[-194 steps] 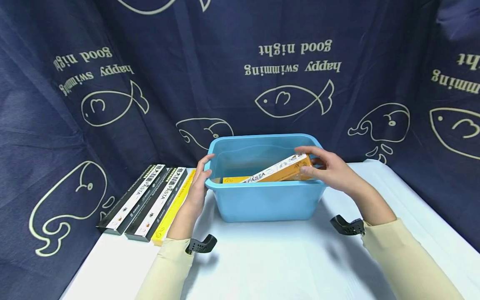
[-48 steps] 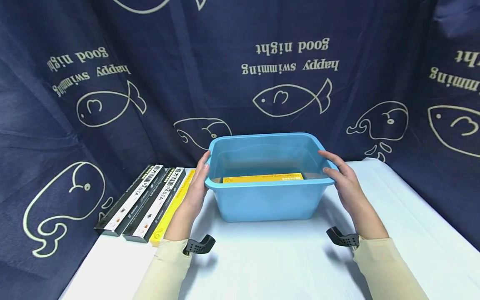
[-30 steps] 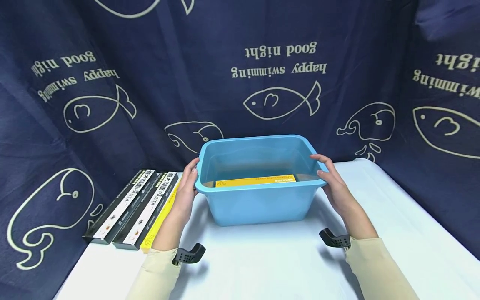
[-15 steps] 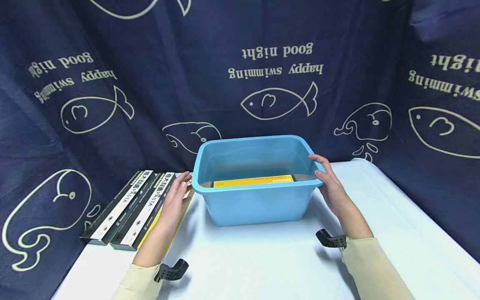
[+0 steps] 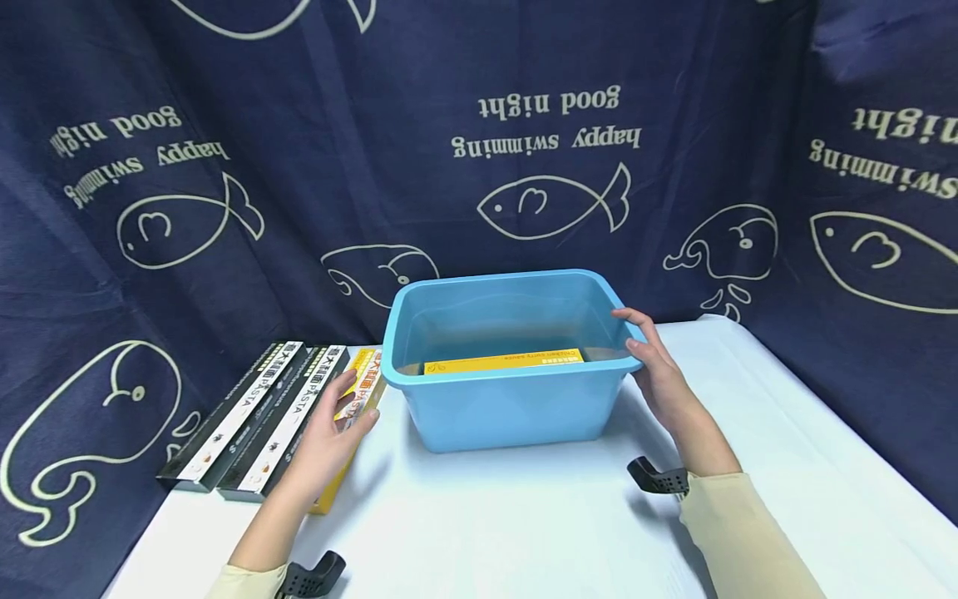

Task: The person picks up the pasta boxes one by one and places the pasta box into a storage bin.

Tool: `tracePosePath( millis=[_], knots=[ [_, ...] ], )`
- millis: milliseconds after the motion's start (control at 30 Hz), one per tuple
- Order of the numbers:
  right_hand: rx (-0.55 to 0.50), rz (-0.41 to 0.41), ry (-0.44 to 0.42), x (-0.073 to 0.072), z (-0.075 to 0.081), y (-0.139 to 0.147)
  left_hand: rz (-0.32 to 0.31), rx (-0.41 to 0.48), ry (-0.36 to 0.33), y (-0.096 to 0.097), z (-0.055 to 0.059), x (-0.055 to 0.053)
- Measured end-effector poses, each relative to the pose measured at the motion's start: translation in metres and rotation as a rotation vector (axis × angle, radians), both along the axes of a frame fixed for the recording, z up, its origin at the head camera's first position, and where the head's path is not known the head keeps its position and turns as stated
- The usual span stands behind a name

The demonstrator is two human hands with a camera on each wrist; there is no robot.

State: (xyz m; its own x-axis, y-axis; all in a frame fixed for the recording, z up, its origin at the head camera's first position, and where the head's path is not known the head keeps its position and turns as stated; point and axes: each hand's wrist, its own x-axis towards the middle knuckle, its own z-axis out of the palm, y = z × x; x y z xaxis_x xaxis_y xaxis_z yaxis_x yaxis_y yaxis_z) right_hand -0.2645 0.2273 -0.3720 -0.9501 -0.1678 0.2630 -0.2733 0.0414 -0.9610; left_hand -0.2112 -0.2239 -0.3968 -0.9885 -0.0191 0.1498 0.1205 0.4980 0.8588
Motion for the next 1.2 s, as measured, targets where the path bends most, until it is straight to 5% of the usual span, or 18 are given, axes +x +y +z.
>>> tracePosePath(
  millis=[367,967,1200],
  knots=[
    [0.002,-0.01,0.001,0.0,-0.002,0.0,0.092,-0.246,-0.037,-0.012,-0.006,0.019],
    [-0.004,-0.015,0.019,-0.002,-0.003,-0.002,0.184,-0.345,-0.176,-0.034,-0.013,0.033],
    [-0.004,-0.018,0.018,-0.001,-0.003,-0.002,0.165,-0.319,-0.195,-0.043,-0.019,0.037]
  ],
)
